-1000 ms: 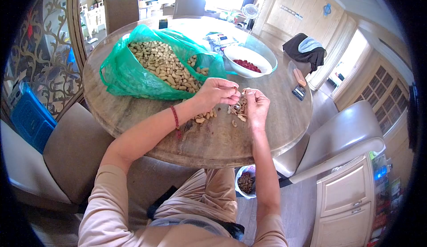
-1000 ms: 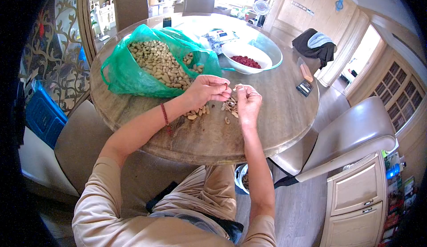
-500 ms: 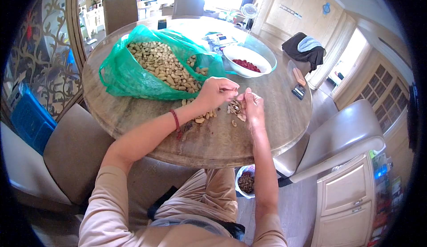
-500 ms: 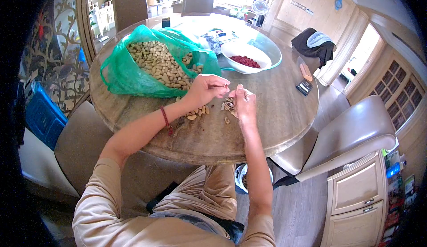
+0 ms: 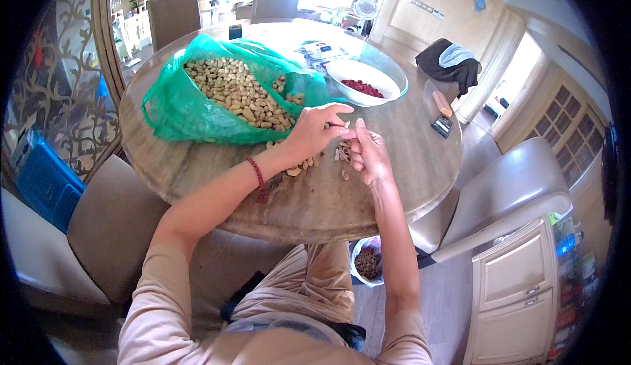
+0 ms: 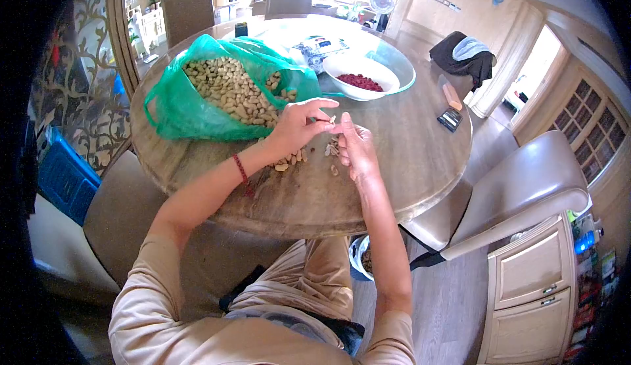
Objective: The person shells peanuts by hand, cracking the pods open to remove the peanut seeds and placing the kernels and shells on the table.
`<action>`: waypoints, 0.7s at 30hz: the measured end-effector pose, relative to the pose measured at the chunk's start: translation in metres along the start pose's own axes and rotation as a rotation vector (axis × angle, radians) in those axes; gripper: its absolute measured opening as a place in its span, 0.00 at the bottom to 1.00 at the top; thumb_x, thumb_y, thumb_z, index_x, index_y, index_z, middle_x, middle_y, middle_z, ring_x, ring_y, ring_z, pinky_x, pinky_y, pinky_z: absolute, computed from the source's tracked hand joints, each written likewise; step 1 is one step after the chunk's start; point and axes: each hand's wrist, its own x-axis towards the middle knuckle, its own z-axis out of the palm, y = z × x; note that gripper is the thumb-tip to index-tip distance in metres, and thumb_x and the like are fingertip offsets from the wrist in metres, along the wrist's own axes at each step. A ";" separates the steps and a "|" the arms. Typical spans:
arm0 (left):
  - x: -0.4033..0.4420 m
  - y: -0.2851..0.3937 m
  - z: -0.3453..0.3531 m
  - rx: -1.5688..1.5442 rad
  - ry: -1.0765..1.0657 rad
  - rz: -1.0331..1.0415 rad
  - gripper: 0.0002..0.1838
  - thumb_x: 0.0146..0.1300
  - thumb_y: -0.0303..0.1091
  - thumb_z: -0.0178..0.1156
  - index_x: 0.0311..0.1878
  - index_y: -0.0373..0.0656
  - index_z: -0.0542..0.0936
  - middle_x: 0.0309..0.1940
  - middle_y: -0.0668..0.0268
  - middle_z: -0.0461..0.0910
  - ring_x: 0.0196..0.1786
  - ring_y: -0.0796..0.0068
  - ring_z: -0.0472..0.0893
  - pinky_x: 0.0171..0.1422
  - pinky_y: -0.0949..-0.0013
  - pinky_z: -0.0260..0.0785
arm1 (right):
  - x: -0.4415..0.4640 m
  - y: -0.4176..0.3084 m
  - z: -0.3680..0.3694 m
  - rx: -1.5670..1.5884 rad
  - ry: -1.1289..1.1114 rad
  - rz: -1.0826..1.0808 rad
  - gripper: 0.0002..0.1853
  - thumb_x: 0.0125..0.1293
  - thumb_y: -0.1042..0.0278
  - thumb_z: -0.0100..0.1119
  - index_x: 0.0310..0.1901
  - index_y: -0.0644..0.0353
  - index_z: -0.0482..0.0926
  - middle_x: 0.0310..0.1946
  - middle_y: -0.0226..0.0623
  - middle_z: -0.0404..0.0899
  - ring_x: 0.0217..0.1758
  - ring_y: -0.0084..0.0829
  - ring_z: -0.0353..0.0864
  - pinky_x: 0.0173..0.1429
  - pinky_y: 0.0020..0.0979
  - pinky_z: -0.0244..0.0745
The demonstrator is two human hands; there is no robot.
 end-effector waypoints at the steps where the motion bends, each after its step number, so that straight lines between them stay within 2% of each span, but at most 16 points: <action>1: 0.000 0.003 -0.002 0.001 0.000 -0.004 0.11 0.49 0.29 0.63 0.37 0.40 0.80 0.29 0.62 0.82 0.24 0.75 0.79 0.31 0.75 0.69 | 0.001 0.003 0.002 0.001 -0.001 0.004 0.21 0.66 0.48 0.49 0.31 0.61 0.76 0.14 0.18 0.61 0.13 0.09 0.53 0.14 0.16 0.44; 3: 0.000 0.005 -0.004 -0.020 -0.088 -0.094 0.18 0.49 0.28 0.62 0.47 0.43 0.76 0.26 0.61 0.82 0.24 0.74 0.79 0.31 0.73 0.69 | 0.005 0.008 0.008 -0.207 0.090 -0.311 0.15 0.61 0.58 0.60 0.30 0.64 0.80 0.15 0.22 0.70 0.16 0.09 0.61 0.17 0.16 0.51; 4: 0.000 0.003 -0.004 -0.008 -0.142 -0.068 0.23 0.51 0.29 0.61 0.53 0.45 0.72 0.24 0.61 0.81 0.25 0.72 0.79 0.33 0.72 0.70 | 0.005 0.008 0.008 -0.207 0.090 -0.304 0.15 0.61 0.58 0.60 0.30 0.64 0.80 0.15 0.22 0.70 0.16 0.09 0.61 0.17 0.16 0.51; 6: 0.000 0.001 -0.006 -0.009 -0.180 -0.053 0.22 0.52 0.29 0.61 0.53 0.45 0.72 0.24 0.61 0.81 0.26 0.71 0.80 0.33 0.72 0.70 | 0.003 0.006 0.006 -0.223 0.098 -0.370 0.10 0.55 0.65 0.65 0.28 0.65 0.81 0.20 0.26 0.77 0.19 0.11 0.67 0.22 0.16 0.60; 7: 0.001 -0.001 -0.007 -0.007 -0.218 -0.031 0.22 0.52 0.30 0.60 0.53 0.46 0.72 0.24 0.61 0.81 0.27 0.70 0.80 0.34 0.71 0.70 | 0.004 0.006 0.004 -0.224 0.096 -0.364 0.10 0.55 0.65 0.65 0.28 0.65 0.81 0.20 0.26 0.77 0.19 0.11 0.67 0.22 0.16 0.60; 8: 0.004 -0.004 -0.010 0.040 -0.176 -0.002 0.16 0.54 0.31 0.59 0.48 0.44 0.76 0.27 0.60 0.81 0.28 0.69 0.80 0.35 0.71 0.70 | 0.005 0.005 0.003 -0.353 0.205 -0.389 0.09 0.54 0.66 0.65 0.28 0.66 0.81 0.19 0.29 0.78 0.19 0.14 0.70 0.24 0.19 0.63; 10: 0.013 -0.024 -0.022 0.129 -0.142 0.033 0.13 0.55 0.31 0.59 0.45 0.43 0.77 0.28 0.60 0.81 0.29 0.69 0.80 0.35 0.71 0.70 | 0.006 0.005 0.001 -0.610 0.421 -0.437 0.08 0.53 0.69 0.63 0.27 0.66 0.81 0.17 0.35 0.79 0.19 0.21 0.75 0.27 0.25 0.69; 11: 0.014 -0.033 -0.028 0.219 -0.110 0.075 0.10 0.55 0.31 0.58 0.41 0.42 0.79 0.29 0.59 0.81 0.29 0.68 0.81 0.36 0.70 0.71 | 0.006 0.006 0.000 -0.609 0.416 -0.434 0.08 0.53 0.69 0.63 0.27 0.66 0.81 0.17 0.35 0.79 0.19 0.21 0.75 0.27 0.25 0.69; 12: 0.016 -0.030 -0.035 0.259 -0.151 -0.004 0.06 0.55 0.30 0.58 0.34 0.40 0.80 0.28 0.60 0.81 0.30 0.66 0.80 0.38 0.68 0.71 | 0.005 0.007 -0.002 -0.803 0.457 -0.463 0.08 0.53 0.68 0.63 0.28 0.66 0.81 0.18 0.41 0.79 0.21 0.29 0.78 0.29 0.29 0.71; 13: 0.015 -0.035 -0.037 0.262 -0.149 -0.004 0.06 0.55 0.30 0.58 0.34 0.40 0.80 0.28 0.60 0.81 0.30 0.66 0.80 0.38 0.68 0.71 | 0.005 0.007 -0.003 -0.997 0.497 -0.491 0.08 0.52 0.68 0.62 0.28 0.66 0.81 0.20 0.46 0.79 0.23 0.38 0.81 0.32 0.34 0.73; 14: 0.013 -0.040 -0.039 0.345 -0.240 0.058 0.06 0.54 0.29 0.58 0.34 0.40 0.80 0.28 0.60 0.80 0.32 0.64 0.80 0.39 0.67 0.71 | 0.007 0.010 -0.006 -1.066 0.463 -0.450 0.09 0.52 0.67 0.60 0.29 0.65 0.81 0.23 0.51 0.77 0.30 0.48 0.79 0.37 0.39 0.74; 15: 0.013 -0.039 -0.041 0.427 -0.332 0.120 0.06 0.53 0.28 0.57 0.34 0.40 0.80 0.28 0.59 0.80 0.33 0.63 0.80 0.40 0.66 0.71 | 0.007 0.011 -0.006 -1.066 0.460 -0.451 0.09 0.52 0.67 0.60 0.29 0.65 0.81 0.23 0.51 0.77 0.30 0.48 0.79 0.37 0.39 0.74; 16: 0.011 -0.037 -0.039 0.427 -0.329 0.118 0.06 0.53 0.28 0.57 0.34 0.40 0.80 0.28 0.59 0.80 0.33 0.63 0.80 0.40 0.66 0.71 | 0.007 0.013 -0.007 -1.130 0.463 -0.470 0.09 0.52 0.66 0.60 0.29 0.64 0.82 0.23 0.51 0.78 0.31 0.48 0.79 0.38 0.40 0.74; 18: 0.006 -0.033 -0.032 0.453 -0.505 -0.034 0.06 0.52 0.25 0.55 0.33 0.39 0.80 0.30 0.58 0.80 0.35 0.60 0.79 0.42 0.64 0.71 | 0.007 0.014 -0.007 -1.200 0.462 -0.491 0.09 0.53 0.66 0.60 0.29 0.63 0.82 0.23 0.51 0.78 0.31 0.48 0.80 0.38 0.40 0.74; 21: 0.001 -0.041 -0.026 0.590 -0.580 0.026 0.07 0.50 0.22 0.54 0.33 0.39 0.80 0.31 0.57 0.79 0.37 0.58 0.79 0.41 0.63 0.71 | 0.006 0.014 -0.007 -1.255 0.450 -0.439 0.09 0.53 0.65 0.60 0.29 0.62 0.82 0.24 0.51 0.78 0.32 0.48 0.80 0.40 0.41 0.74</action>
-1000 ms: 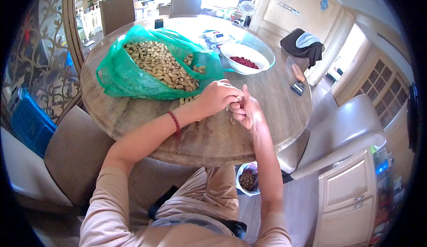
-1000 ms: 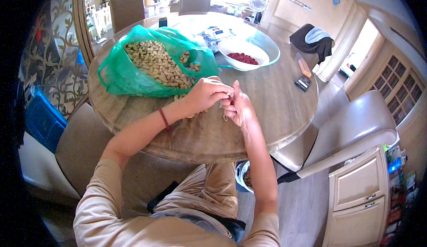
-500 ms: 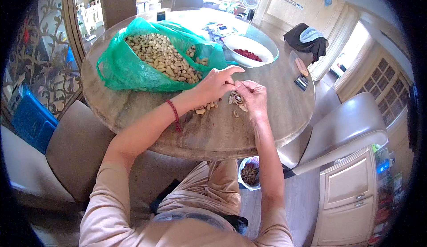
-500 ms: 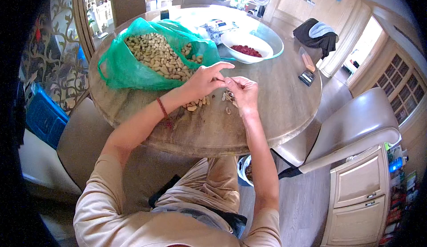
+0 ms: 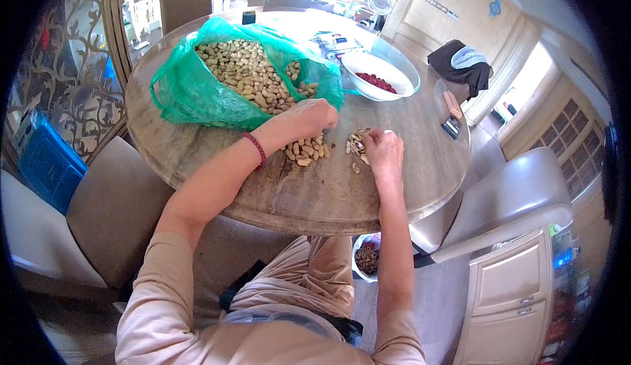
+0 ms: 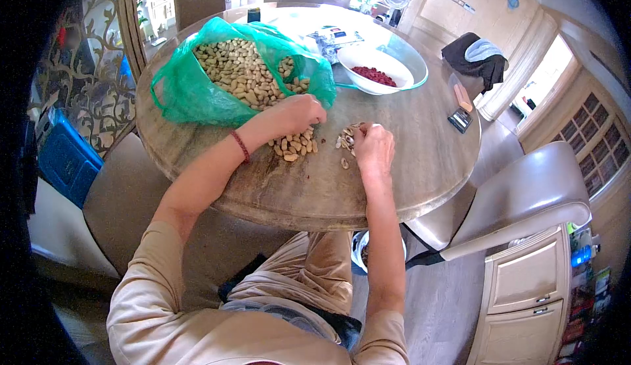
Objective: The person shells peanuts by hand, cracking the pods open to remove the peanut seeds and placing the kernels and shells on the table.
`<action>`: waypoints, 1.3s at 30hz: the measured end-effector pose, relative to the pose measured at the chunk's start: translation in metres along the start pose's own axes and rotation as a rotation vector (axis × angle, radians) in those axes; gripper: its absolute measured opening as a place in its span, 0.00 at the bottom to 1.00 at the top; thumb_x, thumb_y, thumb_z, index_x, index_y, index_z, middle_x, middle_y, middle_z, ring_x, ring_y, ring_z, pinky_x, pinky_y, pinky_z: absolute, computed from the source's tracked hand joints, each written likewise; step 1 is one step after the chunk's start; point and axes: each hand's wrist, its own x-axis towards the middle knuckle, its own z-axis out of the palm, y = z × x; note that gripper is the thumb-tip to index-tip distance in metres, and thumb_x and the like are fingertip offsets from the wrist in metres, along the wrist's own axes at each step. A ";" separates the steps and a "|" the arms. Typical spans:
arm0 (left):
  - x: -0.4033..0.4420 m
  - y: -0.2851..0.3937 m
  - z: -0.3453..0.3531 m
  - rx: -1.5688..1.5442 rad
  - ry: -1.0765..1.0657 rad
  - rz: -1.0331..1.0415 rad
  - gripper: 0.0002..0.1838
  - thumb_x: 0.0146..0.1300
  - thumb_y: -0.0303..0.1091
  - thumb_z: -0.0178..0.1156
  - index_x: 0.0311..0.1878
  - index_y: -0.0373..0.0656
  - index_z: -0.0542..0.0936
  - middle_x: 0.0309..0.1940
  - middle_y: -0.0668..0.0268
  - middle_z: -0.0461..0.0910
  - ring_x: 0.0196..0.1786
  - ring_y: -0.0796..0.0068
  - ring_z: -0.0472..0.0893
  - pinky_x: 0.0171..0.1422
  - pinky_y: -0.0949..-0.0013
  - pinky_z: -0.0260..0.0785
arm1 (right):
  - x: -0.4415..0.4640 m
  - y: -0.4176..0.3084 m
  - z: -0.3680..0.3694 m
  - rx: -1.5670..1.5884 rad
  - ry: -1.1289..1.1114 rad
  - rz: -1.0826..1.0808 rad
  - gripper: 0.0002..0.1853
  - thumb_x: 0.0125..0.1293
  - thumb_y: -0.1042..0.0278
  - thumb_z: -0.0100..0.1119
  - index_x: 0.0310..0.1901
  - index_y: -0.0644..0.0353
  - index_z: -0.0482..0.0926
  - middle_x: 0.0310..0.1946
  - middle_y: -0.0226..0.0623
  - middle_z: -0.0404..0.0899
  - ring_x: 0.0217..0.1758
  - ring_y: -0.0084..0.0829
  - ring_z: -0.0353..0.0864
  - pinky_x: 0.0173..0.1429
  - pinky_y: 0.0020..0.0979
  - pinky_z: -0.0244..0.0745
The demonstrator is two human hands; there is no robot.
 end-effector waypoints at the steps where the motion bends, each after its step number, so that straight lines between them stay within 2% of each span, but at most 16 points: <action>1: -0.001 -0.001 0.001 0.000 0.001 -0.002 0.07 0.50 0.22 0.54 0.33 0.39 0.80 0.31 0.57 0.79 0.37 0.58 0.79 0.41 0.63 0.71 | 0.000 0.000 0.000 -0.004 0.005 -0.007 0.09 0.53 0.64 0.60 0.29 0.62 0.82 0.25 0.51 0.78 0.33 0.48 0.79 0.40 0.41 0.74; 4: -0.006 -0.003 0.002 0.024 -0.051 -0.068 0.08 0.49 0.21 0.54 0.33 0.38 0.80 0.32 0.56 0.79 0.39 0.57 0.78 0.43 0.62 0.70 | -0.001 -0.005 -0.002 0.022 0.023 0.001 0.09 0.53 0.64 0.59 0.29 0.62 0.82 0.25 0.51 0.78 0.32 0.49 0.79 0.40 0.41 0.74; 7: -0.007 -0.002 0.000 -0.147 -0.076 -0.127 0.08 0.48 0.21 0.55 0.33 0.37 0.80 0.32 0.56 0.79 0.39 0.56 0.77 0.44 0.61 0.70 | -0.001 -0.008 -0.005 0.054 0.066 0.019 0.10 0.53 0.64 0.60 0.29 0.64 0.81 0.24 0.51 0.78 0.30 0.47 0.80 0.38 0.39 0.74; 9: -0.007 0.000 -0.001 -0.173 -0.019 0.030 0.08 0.47 0.21 0.57 0.33 0.37 0.80 0.32 0.56 0.79 0.38 0.57 0.77 0.43 0.62 0.70 | 0.000 -0.007 -0.004 0.059 0.092 0.019 0.11 0.53 0.65 0.61 0.29 0.66 0.81 0.22 0.50 0.78 0.28 0.44 0.81 0.36 0.37 0.74; 12: -0.007 0.002 0.000 -0.239 0.057 0.136 0.07 0.45 0.23 0.59 0.31 0.35 0.79 0.29 0.58 0.79 0.32 0.58 0.78 0.39 0.64 0.70 | 0.000 -0.005 -0.003 0.087 0.126 -0.026 0.09 0.55 0.64 0.59 0.27 0.63 0.81 0.22 0.50 0.77 0.29 0.49 0.78 0.36 0.41 0.73; 16: -0.001 0.003 0.002 -0.242 0.002 0.144 0.06 0.45 0.22 0.60 0.30 0.35 0.80 0.24 0.58 0.79 0.28 0.61 0.78 0.36 0.66 0.70 | 0.001 -0.008 -0.005 0.131 0.155 -0.054 0.10 0.55 0.66 0.59 0.25 0.65 0.78 0.20 0.51 0.75 0.25 0.48 0.77 0.32 0.40 0.71; 18: -0.002 0.005 0.005 -0.384 0.077 0.121 0.07 0.45 0.21 0.59 0.30 0.36 0.80 0.21 0.57 0.78 0.25 0.61 0.77 0.34 0.66 0.69 | 0.001 -0.010 -0.005 0.156 0.160 -0.053 0.10 0.55 0.67 0.59 0.24 0.65 0.78 0.19 0.51 0.75 0.24 0.48 0.77 0.30 0.39 0.70; 25: -0.003 0.007 -0.001 -0.362 0.169 0.092 0.08 0.46 0.21 0.59 0.32 0.37 0.81 0.24 0.55 0.78 0.28 0.61 0.78 0.35 0.65 0.69 | -0.001 -0.015 -0.009 0.263 0.155 -0.063 0.08 0.56 0.68 0.59 0.26 0.65 0.79 0.19 0.50 0.75 0.22 0.45 0.77 0.29 0.36 0.70; 31: -0.006 0.004 -0.008 -0.203 0.043 0.088 0.08 0.46 0.21 0.60 0.33 0.36 0.80 0.26 0.56 0.79 0.30 0.61 0.79 0.36 0.65 0.70 | -0.001 -0.014 -0.006 0.281 0.154 -0.081 0.07 0.56 0.69 0.59 0.27 0.65 0.79 0.19 0.49 0.76 0.22 0.43 0.78 0.29 0.34 0.71; 33: -0.002 0.005 -0.010 -0.168 -0.229 0.011 0.08 0.46 0.22 0.61 0.33 0.36 0.80 0.27 0.56 0.80 0.32 0.63 0.80 0.38 0.66 0.71 | -0.001 -0.014 -0.005 0.289 0.147 -0.082 0.07 0.56 0.69 0.59 0.27 0.65 0.79 0.19 0.49 0.76 0.22 0.43 0.78 0.29 0.34 0.71; 36: -0.003 0.006 -0.006 -0.237 -0.167 0.026 0.07 0.46 0.22 0.61 0.33 0.36 0.80 0.28 0.56 0.80 0.34 0.64 0.80 0.38 0.67 0.71 | 0.000 -0.012 -0.003 0.309 0.135 -0.082 0.07 0.56 0.69 0.59 0.27 0.65 0.79 0.20 0.49 0.76 0.22 0.42 0.79 0.29 0.33 0.71; 38: -0.003 0.003 -0.001 -0.251 -0.126 0.054 0.07 0.47 0.22 0.61 0.33 0.36 0.80 0.28 0.56 0.80 0.33 0.63 0.80 0.38 0.67 0.71 | 0.001 -0.011 -0.001 0.297 0.174 -0.120 0.08 0.56 0.71 0.60 0.26 0.68 0.78 0.14 0.40 0.75 0.16 0.20 0.72 0.25 0.27 0.68; 39: -0.002 0.003 0.000 -0.265 -0.085 0.081 0.07 0.47 0.22 0.61 0.33 0.36 0.80 0.28 0.56 0.80 0.33 0.62 0.80 0.38 0.67 0.71 | 0.000 -0.012 -0.003 0.296 0.173 -0.121 0.08 0.56 0.71 0.60 0.26 0.68 0.78 0.14 0.40 0.75 0.16 0.20 0.72 0.25 0.27 0.68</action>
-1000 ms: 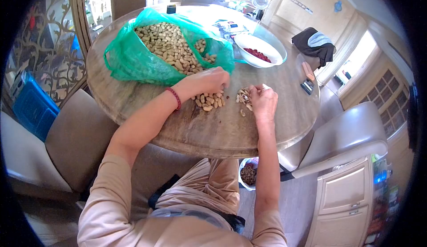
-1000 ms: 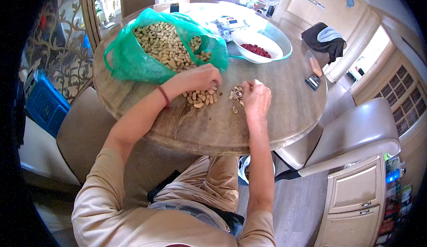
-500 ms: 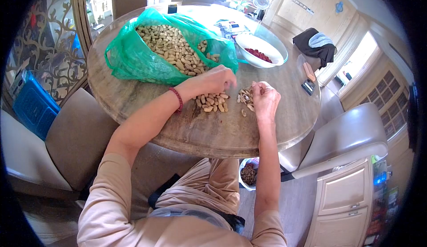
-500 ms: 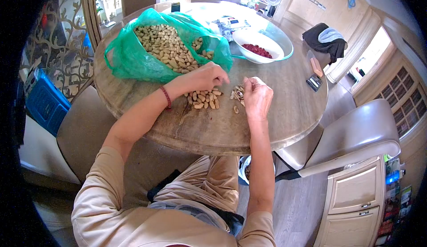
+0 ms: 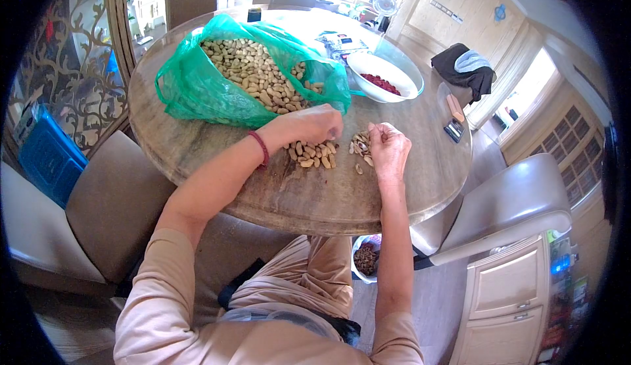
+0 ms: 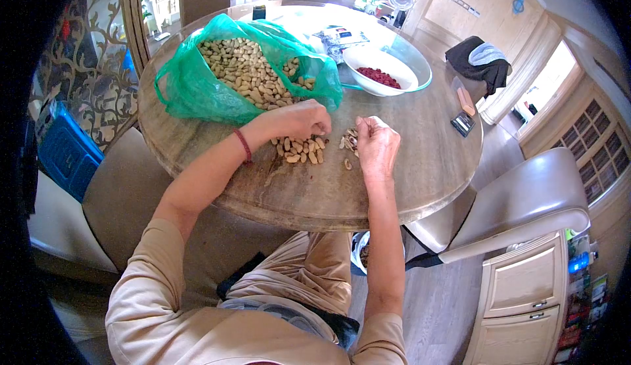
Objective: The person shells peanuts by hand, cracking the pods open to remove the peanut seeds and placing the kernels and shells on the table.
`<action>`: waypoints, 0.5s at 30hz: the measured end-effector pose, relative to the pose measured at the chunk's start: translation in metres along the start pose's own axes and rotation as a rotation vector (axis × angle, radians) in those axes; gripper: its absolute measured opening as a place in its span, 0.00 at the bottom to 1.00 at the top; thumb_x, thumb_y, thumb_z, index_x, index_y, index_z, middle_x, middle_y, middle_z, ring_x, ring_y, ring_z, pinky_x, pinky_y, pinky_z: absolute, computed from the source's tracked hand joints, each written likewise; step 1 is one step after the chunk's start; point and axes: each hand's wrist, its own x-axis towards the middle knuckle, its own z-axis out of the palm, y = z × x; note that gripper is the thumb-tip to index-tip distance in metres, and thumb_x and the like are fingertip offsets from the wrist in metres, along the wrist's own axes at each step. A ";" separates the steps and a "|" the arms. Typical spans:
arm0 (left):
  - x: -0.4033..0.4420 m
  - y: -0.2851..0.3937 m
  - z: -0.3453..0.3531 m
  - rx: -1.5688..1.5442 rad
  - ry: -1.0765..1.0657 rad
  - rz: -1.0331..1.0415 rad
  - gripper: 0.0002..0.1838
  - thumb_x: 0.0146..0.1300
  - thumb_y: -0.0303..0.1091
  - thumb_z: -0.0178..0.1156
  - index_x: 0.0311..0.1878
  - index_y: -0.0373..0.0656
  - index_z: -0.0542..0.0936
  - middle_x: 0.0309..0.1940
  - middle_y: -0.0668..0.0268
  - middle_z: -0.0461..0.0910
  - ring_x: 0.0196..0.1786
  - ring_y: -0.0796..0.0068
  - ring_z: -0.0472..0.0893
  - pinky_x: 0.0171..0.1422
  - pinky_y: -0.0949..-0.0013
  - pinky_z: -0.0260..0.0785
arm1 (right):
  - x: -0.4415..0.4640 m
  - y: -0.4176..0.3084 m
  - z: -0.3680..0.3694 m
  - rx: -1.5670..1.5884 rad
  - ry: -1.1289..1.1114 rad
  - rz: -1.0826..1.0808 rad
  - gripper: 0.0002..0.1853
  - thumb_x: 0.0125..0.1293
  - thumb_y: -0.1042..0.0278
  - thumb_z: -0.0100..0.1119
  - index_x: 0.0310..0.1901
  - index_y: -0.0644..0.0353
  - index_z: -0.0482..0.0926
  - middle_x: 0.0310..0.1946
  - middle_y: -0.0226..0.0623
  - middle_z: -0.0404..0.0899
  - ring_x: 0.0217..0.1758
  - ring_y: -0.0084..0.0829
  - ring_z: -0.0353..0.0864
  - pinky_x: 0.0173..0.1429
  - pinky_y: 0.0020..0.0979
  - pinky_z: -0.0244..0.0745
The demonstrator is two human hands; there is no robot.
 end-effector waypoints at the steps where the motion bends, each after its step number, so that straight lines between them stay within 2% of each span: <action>1: 0.001 -0.001 0.000 0.000 0.002 0.000 0.07 0.47 0.22 0.61 0.33 0.36 0.80 0.28 0.56 0.80 0.33 0.62 0.80 0.38 0.67 0.71 | 0.000 -0.002 -0.002 -0.006 -0.015 0.025 0.08 0.56 0.70 0.59 0.27 0.67 0.78 0.16 0.44 0.75 0.18 0.30 0.75 0.27 0.30 0.69; 2: 0.003 -0.002 0.000 -0.044 0.069 0.009 0.07 0.48 0.23 0.61 0.33 0.37 0.80 0.27 0.56 0.80 0.32 0.63 0.80 0.38 0.67 0.70 | 0.000 -0.003 -0.002 -0.012 -0.030 0.049 0.07 0.56 0.69 0.59 0.27 0.66 0.79 0.18 0.48 0.76 0.19 0.40 0.77 0.28 0.32 0.70; 4: 0.004 0.003 -0.004 -0.086 0.138 0.019 0.07 0.48 0.23 0.60 0.33 0.37 0.80 0.27 0.57 0.80 0.32 0.63 0.79 0.38 0.67 0.70 | 0.000 -0.005 -0.003 -0.023 -0.034 0.058 0.08 0.56 0.69 0.59 0.27 0.66 0.79 0.18 0.48 0.75 0.18 0.39 0.75 0.28 0.32 0.70; 6: 0.006 0.007 -0.008 -0.279 0.197 0.000 0.06 0.50 0.24 0.61 0.33 0.35 0.80 0.27 0.60 0.80 0.29 0.69 0.79 0.35 0.69 0.70 | 0.000 -0.007 -0.005 -0.037 -0.035 0.068 0.08 0.56 0.69 0.59 0.27 0.66 0.78 0.17 0.47 0.75 0.17 0.38 0.74 0.28 0.32 0.70; 7: 0.007 0.009 -0.009 -0.278 0.199 0.004 0.06 0.50 0.24 0.61 0.33 0.35 0.80 0.27 0.60 0.80 0.29 0.69 0.79 0.35 0.69 0.70 | 0.000 -0.008 -0.005 -0.010 -0.034 0.072 0.08 0.57 0.69 0.59 0.28 0.66 0.79 0.17 0.46 0.75 0.16 0.35 0.73 0.27 0.32 0.69; 9: 0.007 0.011 -0.013 -0.809 0.176 -0.105 0.07 0.53 0.26 0.61 0.35 0.34 0.80 0.29 0.62 0.81 0.29 0.77 0.79 0.33 0.73 0.71 | 0.000 -0.012 -0.006 0.016 -0.031 0.073 0.08 0.57 0.69 0.59 0.28 0.66 0.79 0.16 0.46 0.75 0.16 0.32 0.72 0.27 0.31 0.69; 11: 0.005 0.014 -0.017 -0.921 0.218 -0.142 0.08 0.54 0.26 0.62 0.36 0.34 0.79 0.30 0.63 0.81 0.29 0.78 0.79 0.33 0.75 0.72 | 0.000 -0.015 -0.006 0.087 -0.021 0.095 0.08 0.58 0.68 0.59 0.30 0.66 0.79 0.13 0.40 0.72 0.15 0.22 0.68 0.24 0.29 0.66; 15: 0.004 0.017 -0.017 -1.145 0.279 -0.228 0.08 0.55 0.27 0.62 0.37 0.34 0.79 0.30 0.63 0.81 0.30 0.79 0.80 0.35 0.77 0.74 | -0.002 -0.017 -0.006 0.172 -0.020 0.043 0.07 0.56 0.69 0.62 0.31 0.65 0.80 0.11 0.32 0.67 0.15 0.15 0.63 0.22 0.24 0.62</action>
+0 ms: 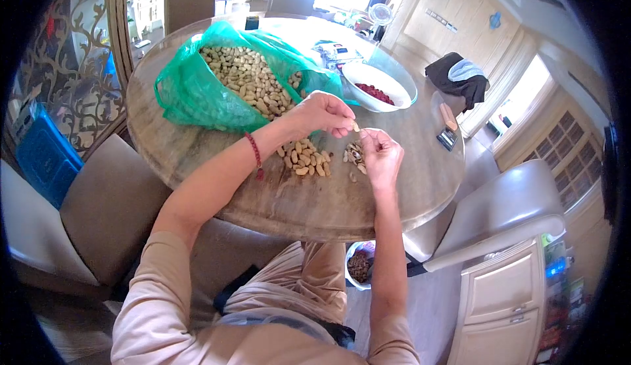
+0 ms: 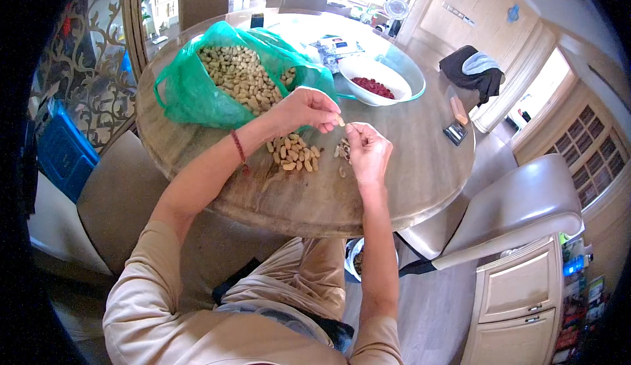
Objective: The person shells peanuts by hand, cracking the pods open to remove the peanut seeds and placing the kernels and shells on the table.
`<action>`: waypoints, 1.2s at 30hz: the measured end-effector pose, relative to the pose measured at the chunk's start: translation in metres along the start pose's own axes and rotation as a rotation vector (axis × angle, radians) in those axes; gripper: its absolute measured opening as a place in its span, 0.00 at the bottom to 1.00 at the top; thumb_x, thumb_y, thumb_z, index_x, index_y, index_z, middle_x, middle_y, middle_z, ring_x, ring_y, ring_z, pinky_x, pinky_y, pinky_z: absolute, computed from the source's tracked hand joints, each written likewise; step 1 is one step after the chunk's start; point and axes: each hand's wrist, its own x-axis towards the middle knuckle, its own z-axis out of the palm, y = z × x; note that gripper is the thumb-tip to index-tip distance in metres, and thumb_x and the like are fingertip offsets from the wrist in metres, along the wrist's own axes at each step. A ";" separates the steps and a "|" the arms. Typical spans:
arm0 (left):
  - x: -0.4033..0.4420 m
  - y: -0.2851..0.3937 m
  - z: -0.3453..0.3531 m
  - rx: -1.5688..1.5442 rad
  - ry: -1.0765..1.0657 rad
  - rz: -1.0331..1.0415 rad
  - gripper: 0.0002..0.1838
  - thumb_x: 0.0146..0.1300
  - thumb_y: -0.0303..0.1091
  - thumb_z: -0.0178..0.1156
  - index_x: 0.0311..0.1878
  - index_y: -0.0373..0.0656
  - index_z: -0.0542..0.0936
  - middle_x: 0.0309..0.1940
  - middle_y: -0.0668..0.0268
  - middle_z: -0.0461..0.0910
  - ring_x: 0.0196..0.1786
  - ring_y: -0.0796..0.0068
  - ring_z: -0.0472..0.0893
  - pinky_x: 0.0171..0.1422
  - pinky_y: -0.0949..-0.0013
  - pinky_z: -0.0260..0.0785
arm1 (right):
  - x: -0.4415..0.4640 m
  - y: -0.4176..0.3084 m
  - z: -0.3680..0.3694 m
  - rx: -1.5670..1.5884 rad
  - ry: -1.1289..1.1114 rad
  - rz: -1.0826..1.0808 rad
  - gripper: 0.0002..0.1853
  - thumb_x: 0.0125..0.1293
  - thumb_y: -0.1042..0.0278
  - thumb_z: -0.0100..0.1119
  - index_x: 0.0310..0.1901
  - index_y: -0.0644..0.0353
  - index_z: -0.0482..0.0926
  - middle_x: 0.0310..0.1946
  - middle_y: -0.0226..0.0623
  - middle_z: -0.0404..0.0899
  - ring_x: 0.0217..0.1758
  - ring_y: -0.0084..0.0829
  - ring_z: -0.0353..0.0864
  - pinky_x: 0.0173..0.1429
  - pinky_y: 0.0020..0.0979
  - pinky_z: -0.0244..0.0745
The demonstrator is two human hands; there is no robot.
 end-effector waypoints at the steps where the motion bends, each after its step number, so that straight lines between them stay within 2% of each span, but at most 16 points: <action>1: 0.000 0.000 0.001 -0.002 -0.002 0.005 0.08 0.55 0.27 0.62 0.37 0.34 0.79 0.30 0.63 0.81 0.30 0.79 0.80 0.35 0.77 0.74 | 0.000 0.005 0.002 0.041 0.008 -0.031 0.06 0.56 0.71 0.62 0.32 0.65 0.81 0.11 0.29 0.65 0.16 0.14 0.60 0.21 0.22 0.60; 4: 0.000 -0.004 0.005 -0.047 -0.004 -0.003 0.08 0.53 0.26 0.63 0.36 0.34 0.78 0.30 0.62 0.81 0.30 0.78 0.80 0.36 0.76 0.74 | 0.000 0.010 0.005 0.162 -0.008 -0.044 0.06 0.55 0.74 0.64 0.34 0.64 0.82 0.12 0.22 0.64 0.17 0.12 0.57 0.21 0.19 0.57; 8: 0.001 -0.009 0.010 -0.033 -0.002 0.123 0.08 0.50 0.21 0.64 0.35 0.34 0.78 0.29 0.62 0.81 0.30 0.78 0.80 0.36 0.77 0.74 | 0.002 0.011 0.004 0.331 -0.072 0.008 0.07 0.56 0.76 0.62 0.37 0.65 0.82 0.16 0.16 0.67 0.19 0.09 0.59 0.23 0.16 0.56; 12: 0.002 -0.011 0.013 0.079 0.032 0.225 0.08 0.47 0.19 0.64 0.33 0.34 0.78 0.28 0.63 0.81 0.29 0.80 0.80 0.36 0.78 0.73 | 0.003 0.003 0.003 0.428 -0.042 -0.012 0.07 0.56 0.77 0.61 0.37 0.65 0.82 0.19 0.17 0.71 0.21 0.09 0.61 0.24 0.15 0.57; 16: 0.001 -0.013 0.018 0.115 0.061 0.268 0.06 0.48 0.20 0.64 0.31 0.34 0.78 0.27 0.66 0.80 0.29 0.83 0.78 0.35 0.80 0.71 | 0.002 0.008 0.001 0.514 -0.077 0.094 0.06 0.57 0.77 0.61 0.37 0.66 0.81 0.22 0.20 0.74 0.23 0.09 0.64 0.28 0.14 0.61; 18: 0.000 -0.014 0.022 0.395 0.183 0.406 0.06 0.49 0.21 0.64 0.31 0.36 0.78 0.26 0.69 0.79 0.29 0.87 0.76 0.34 0.81 0.70 | 0.003 0.010 0.001 0.534 -0.085 0.153 0.06 0.57 0.77 0.61 0.36 0.66 0.81 0.22 0.21 0.75 0.24 0.10 0.65 0.29 0.14 0.62; 21: -0.004 -0.012 0.027 0.496 0.190 0.401 0.05 0.49 0.22 0.63 0.30 0.38 0.77 0.25 0.71 0.78 0.29 0.88 0.75 0.33 0.82 0.69 | 0.003 0.012 0.002 0.557 -0.078 0.132 0.06 0.57 0.76 0.61 0.36 0.66 0.81 0.23 0.23 0.77 0.24 0.11 0.67 0.30 0.15 0.65; 26: -0.003 -0.014 0.028 0.480 0.160 0.390 0.07 0.49 0.22 0.64 0.29 0.39 0.75 0.25 0.72 0.77 0.29 0.88 0.75 0.34 0.82 0.68 | 0.003 0.006 0.000 0.576 -0.090 0.162 0.04 0.57 0.76 0.62 0.33 0.67 0.81 0.24 0.25 0.79 0.25 0.11 0.70 0.32 0.15 0.68; 30: -0.002 -0.017 0.026 0.465 0.064 0.348 0.09 0.48 0.22 0.65 0.28 0.39 0.74 0.25 0.72 0.76 0.30 0.87 0.75 0.34 0.82 0.69 | 0.002 0.007 0.002 0.525 -0.069 0.077 0.03 0.57 0.76 0.61 0.30 0.66 0.80 0.21 0.23 0.76 0.23 0.11 0.67 0.29 0.15 0.65; 34: -0.001 -0.013 0.026 0.461 0.040 0.409 0.09 0.47 0.22 0.66 0.29 0.38 0.74 0.26 0.70 0.78 0.32 0.87 0.76 0.35 0.81 0.69 | 0.001 0.008 0.003 0.432 -0.090 0.060 0.05 0.56 0.78 0.60 0.24 0.64 0.76 0.17 0.19 0.69 0.21 0.10 0.61 0.25 0.15 0.58; 36: -0.001 -0.011 0.025 0.252 -0.071 0.301 0.10 0.47 0.20 0.65 0.32 0.37 0.76 0.27 0.67 0.79 0.31 0.85 0.77 0.34 0.80 0.70 | 0.000 0.010 0.005 0.448 -0.107 0.083 0.06 0.55 0.78 0.59 0.22 0.64 0.75 0.16 0.18 0.66 0.21 0.09 0.59 0.24 0.16 0.56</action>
